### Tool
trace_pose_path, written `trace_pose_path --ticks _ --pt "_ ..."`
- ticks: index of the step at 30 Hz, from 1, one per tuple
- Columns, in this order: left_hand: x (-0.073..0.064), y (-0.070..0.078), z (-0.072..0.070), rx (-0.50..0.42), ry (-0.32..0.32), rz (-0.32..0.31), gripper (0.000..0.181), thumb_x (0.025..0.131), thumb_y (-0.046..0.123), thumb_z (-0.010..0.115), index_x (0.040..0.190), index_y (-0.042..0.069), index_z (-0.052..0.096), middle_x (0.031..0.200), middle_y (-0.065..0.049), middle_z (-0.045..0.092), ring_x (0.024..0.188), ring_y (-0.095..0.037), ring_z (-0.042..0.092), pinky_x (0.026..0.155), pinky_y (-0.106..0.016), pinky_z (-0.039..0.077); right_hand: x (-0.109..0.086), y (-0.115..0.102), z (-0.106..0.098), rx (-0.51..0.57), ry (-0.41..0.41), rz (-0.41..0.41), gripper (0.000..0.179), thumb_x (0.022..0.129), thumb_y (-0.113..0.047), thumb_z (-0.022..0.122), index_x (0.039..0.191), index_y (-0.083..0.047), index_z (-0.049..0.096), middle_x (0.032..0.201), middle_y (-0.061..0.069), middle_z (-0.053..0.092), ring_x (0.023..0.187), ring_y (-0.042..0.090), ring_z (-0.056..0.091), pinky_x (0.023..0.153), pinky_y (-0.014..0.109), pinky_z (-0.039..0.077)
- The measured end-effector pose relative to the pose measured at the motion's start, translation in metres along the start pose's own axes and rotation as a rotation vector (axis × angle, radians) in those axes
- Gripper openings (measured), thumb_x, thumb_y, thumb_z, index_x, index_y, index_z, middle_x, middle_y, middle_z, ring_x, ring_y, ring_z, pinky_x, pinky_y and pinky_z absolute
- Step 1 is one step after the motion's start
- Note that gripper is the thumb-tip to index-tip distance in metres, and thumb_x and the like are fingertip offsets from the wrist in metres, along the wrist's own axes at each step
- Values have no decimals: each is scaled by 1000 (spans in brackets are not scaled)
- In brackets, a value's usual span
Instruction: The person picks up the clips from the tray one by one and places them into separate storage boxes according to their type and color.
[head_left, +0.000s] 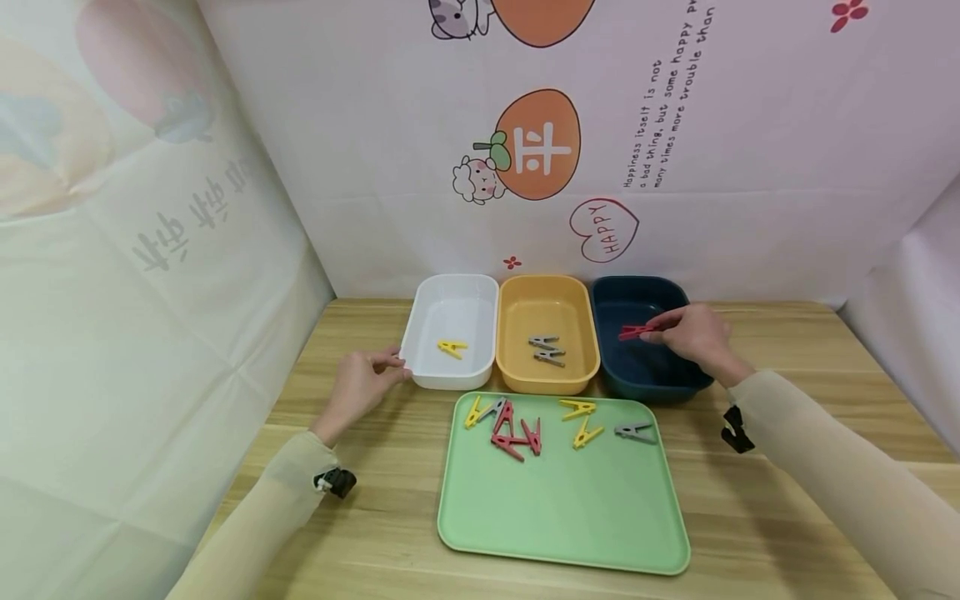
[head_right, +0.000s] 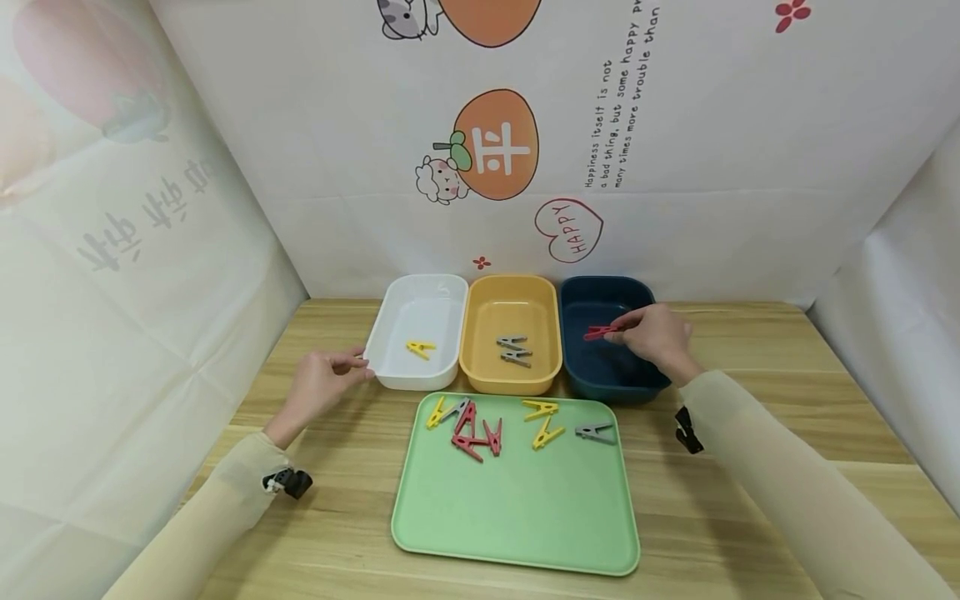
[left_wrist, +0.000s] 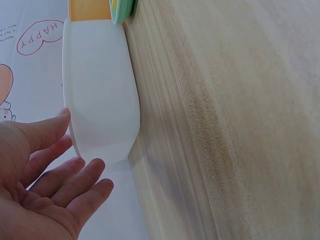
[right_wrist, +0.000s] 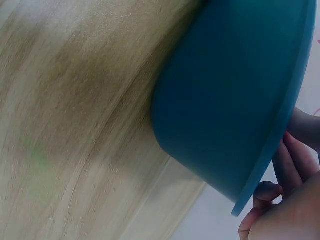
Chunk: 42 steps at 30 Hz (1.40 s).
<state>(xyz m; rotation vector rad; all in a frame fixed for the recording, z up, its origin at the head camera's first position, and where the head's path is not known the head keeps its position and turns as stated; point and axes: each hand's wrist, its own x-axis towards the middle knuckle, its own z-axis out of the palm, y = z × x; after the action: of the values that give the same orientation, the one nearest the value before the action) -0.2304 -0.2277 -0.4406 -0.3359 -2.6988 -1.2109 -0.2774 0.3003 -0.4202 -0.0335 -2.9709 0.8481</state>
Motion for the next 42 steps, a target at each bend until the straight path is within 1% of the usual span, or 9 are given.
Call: trace_pose_path --ticks 4,8,13,17,19,24,32,39,42 --pt "0 1 0 1 -3 1 21 91 11 85 102 -5 80 132 -23 68 121 -42 67 96 -53 57 0 -1 1 -16 -4 11 30 93 -31 83 106 -5 82 107 21 75 98 39 56 77 50 29" --pt "0 2 0 3 -5 -1 21 91 11 85 103 -6 80 132 -23 68 120 -42 67 96 -53 57 0 -1 1 -21 -12 12 33 94 -31 82 111 -3 81 114 23 75 107 43 57 81 55 30" --pt "2 2 1 10 -5 -1 20 91 10 84 103 -6 80 132 -22 68 120 -42 67 96 -54 57 0 2 -2 20 -16 5 34 98 -28 79 118 0 78 121 25 72 116 46 55 86 59 30" --pt "2 2 1 3 -3 3 19 91 8 84 102 -7 79 131 -23 68 121 -43 66 96 -55 57 -5 3 -7 69 -9 -14 34 99 -27 77 118 1 77 119 26 72 115 46 56 92 61 33" --pt "2 2 0 2 -2 9 19 91 8 84 101 -7 79 131 -24 68 121 -43 66 96 -54 57 -10 2 -9 89 -9 -24 33 99 -26 77 117 2 77 116 25 73 110 44 59 92 57 39" --pt "0 3 0 0 1 11 20 90 7 85 102 -8 79 130 -25 68 120 -43 67 95 -54 57 -24 -2 -14 121 0 -63 30 99 -22 77 114 4 77 105 22 75 97 37 62 78 43 51" --pt "1 3 1 5 2 2 21 90 9 85 102 -8 79 131 -25 68 120 -43 67 95 -54 58 -54 -13 -16 125 52 -131 27 96 -25 82 109 -1 80 96 12 77 93 31 63 69 35 50" --pt "0 2 1 -12 -3 10 21 90 7 85 103 -9 79 130 -25 68 118 -42 68 94 -53 58 -82 -22 -20 172 73 -192 24 95 -24 83 105 -3 81 90 9 75 61 21 51 47 31 39" --pt "0 2 1 -12 1 16 21 90 6 85 102 -9 78 130 -26 68 117 -42 69 94 -53 58 -91 -25 -18 168 73 -201 23 94 -24 83 104 -4 81 75 6 68 54 19 46 45 31 36"
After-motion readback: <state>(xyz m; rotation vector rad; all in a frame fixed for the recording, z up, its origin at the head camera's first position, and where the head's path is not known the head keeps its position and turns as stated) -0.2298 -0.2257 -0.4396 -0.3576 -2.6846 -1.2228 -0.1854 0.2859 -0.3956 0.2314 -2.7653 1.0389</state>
